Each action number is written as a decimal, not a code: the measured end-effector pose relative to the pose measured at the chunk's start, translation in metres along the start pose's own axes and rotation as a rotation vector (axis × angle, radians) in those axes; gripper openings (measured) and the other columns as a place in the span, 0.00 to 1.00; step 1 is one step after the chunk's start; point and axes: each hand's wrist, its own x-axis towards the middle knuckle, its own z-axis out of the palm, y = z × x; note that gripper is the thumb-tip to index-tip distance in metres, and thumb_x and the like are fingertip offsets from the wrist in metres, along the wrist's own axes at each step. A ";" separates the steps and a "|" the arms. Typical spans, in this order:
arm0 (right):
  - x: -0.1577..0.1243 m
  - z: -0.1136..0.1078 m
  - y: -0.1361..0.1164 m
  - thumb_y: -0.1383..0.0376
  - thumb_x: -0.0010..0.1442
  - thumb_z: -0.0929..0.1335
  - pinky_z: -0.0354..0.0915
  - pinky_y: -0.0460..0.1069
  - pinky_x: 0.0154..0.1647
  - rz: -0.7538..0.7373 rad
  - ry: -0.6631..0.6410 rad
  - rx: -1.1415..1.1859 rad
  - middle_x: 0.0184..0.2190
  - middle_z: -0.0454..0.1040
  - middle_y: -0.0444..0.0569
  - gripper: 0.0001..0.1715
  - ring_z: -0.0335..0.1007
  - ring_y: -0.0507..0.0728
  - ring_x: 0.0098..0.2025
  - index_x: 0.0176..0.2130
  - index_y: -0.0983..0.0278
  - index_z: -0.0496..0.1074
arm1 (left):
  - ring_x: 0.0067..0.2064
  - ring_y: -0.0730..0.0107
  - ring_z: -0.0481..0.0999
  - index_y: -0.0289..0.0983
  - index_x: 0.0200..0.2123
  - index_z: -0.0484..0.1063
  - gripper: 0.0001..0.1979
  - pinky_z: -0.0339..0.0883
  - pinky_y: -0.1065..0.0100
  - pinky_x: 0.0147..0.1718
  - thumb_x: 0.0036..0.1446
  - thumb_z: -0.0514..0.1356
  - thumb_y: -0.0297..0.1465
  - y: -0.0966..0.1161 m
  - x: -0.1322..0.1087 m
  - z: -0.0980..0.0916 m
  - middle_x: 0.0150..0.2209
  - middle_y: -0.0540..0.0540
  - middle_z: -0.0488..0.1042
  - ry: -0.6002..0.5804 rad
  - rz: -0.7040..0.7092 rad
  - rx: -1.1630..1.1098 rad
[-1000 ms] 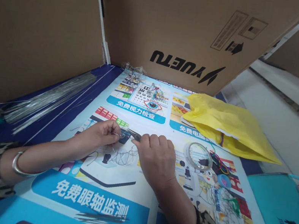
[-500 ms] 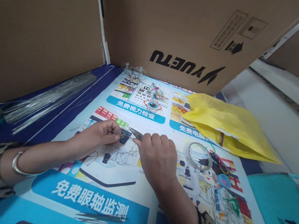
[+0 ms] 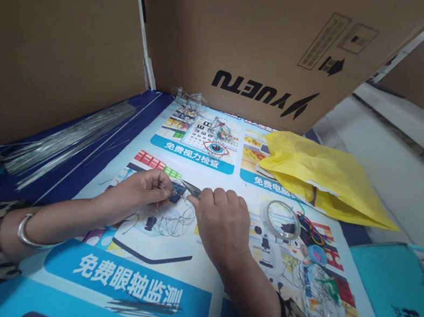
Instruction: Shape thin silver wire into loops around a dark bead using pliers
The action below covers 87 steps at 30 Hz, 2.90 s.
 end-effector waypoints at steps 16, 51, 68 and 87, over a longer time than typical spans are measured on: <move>0.000 -0.005 0.002 0.54 0.61 0.60 0.46 0.50 0.31 -0.012 -0.023 0.016 0.24 0.67 0.48 0.19 0.57 0.55 0.30 0.28 0.64 0.68 | 0.24 0.79 0.64 0.37 0.29 0.59 0.07 0.58 0.73 0.24 0.50 0.58 0.29 -0.002 0.001 0.000 0.24 0.54 0.65 0.015 0.025 -0.019; 0.018 -0.010 0.032 0.53 0.61 0.60 0.49 0.50 0.34 -0.199 -0.102 0.097 0.27 0.70 0.50 0.20 0.61 0.55 0.33 0.31 0.65 0.70 | 0.24 0.79 0.64 0.37 0.31 0.57 0.10 0.56 0.74 0.23 0.52 0.58 0.32 0.001 0.000 -0.001 0.24 0.54 0.64 -0.051 0.025 -0.085; 0.013 -0.011 0.048 0.53 0.61 0.59 0.51 0.49 0.36 -0.302 -0.195 0.184 0.29 0.70 0.50 0.21 0.61 0.55 0.34 0.32 0.65 0.70 | 0.23 0.79 0.66 0.37 0.31 0.58 0.08 0.58 0.73 0.25 0.51 0.58 0.30 -0.006 0.004 -0.005 0.23 0.55 0.64 -0.037 0.066 -0.117; 0.012 -0.006 0.027 0.53 0.61 0.60 0.50 0.48 0.31 -0.253 -0.045 0.127 0.23 0.68 0.46 0.20 0.60 0.53 0.28 0.29 0.65 0.69 | 0.24 0.80 0.65 0.37 0.31 0.58 0.06 0.57 0.75 0.23 0.51 0.56 0.27 -0.006 0.003 -0.003 0.25 0.54 0.65 -0.067 0.066 -0.064</move>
